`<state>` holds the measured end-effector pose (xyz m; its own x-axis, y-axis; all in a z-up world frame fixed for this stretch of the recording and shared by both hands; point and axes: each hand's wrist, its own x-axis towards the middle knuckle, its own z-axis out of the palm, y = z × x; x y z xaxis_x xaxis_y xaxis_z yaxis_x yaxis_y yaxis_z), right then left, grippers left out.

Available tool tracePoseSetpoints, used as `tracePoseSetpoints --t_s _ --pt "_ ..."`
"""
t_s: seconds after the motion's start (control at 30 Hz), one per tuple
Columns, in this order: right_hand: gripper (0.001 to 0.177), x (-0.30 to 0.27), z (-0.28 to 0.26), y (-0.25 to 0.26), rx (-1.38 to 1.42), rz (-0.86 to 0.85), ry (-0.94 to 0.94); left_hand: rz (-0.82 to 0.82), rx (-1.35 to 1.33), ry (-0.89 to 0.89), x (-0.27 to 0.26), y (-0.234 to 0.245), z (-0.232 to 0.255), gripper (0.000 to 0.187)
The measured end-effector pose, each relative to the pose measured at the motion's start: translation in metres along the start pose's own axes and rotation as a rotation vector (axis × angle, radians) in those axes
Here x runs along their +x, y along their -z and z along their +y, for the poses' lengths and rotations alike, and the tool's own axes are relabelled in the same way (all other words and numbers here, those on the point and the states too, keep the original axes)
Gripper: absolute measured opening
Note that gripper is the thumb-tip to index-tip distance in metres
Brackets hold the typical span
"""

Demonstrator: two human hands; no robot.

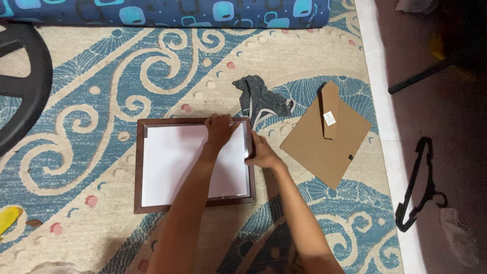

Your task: The person assembles a picture frame on the floor by inserting a white backing sheet, placing a certificate and photo inside, and securing the cardboard back with metal clips. They then wipe the glass front with a cloth.

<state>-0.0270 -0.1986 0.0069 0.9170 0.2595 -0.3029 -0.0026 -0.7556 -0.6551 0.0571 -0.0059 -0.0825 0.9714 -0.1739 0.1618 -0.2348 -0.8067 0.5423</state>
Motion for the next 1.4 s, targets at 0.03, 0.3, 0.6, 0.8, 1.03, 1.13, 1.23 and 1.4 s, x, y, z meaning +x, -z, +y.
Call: tracePoseSetpoints --t_s 0.03,0.3,0.6,0.8,1.03,1.13,1.23,1.4 --pt "0.119 -0.001 -0.007 -0.002 0.004 0.004 -0.046 -0.004 0.009 0.003 0.001 -0.001 0.0 0.035" --pt "0.058 -0.005 -0.031 -0.019 -0.142 0.04 -0.239 0.007 -0.084 -0.001 -0.002 -0.004 -0.009 0.031" --pt "0.062 -0.002 -0.028 -0.024 -0.127 0.068 -0.246 -0.051 -0.205 -0.033 0.001 -0.009 -0.027 0.034" --pt "0.1 -0.004 -0.019 0.001 0.147 -0.028 -0.154 -0.065 -0.284 -0.055 0.006 0.004 -0.023 0.04" --pt "0.02 -0.006 -0.004 -0.013 0.11 0.125 -0.001 0.048 -0.287 -0.03 -0.002 0.037 0.003 0.041" --pt "0.016 0.001 0.011 -0.035 0.199 0.215 0.011 0.046 -0.256 -0.004 -0.007 0.062 0.012 0.036" --pt "0.017 0.012 0.034 -0.053 0.444 0.221 -0.012 0.122 -0.092 -0.02 -0.018 0.08 0.008 0.034" --pt "0.018 0.022 0.038 -0.064 0.637 0.241 -0.087 0.365 0.1 0.02 -0.037 0.1 -0.029 0.056"
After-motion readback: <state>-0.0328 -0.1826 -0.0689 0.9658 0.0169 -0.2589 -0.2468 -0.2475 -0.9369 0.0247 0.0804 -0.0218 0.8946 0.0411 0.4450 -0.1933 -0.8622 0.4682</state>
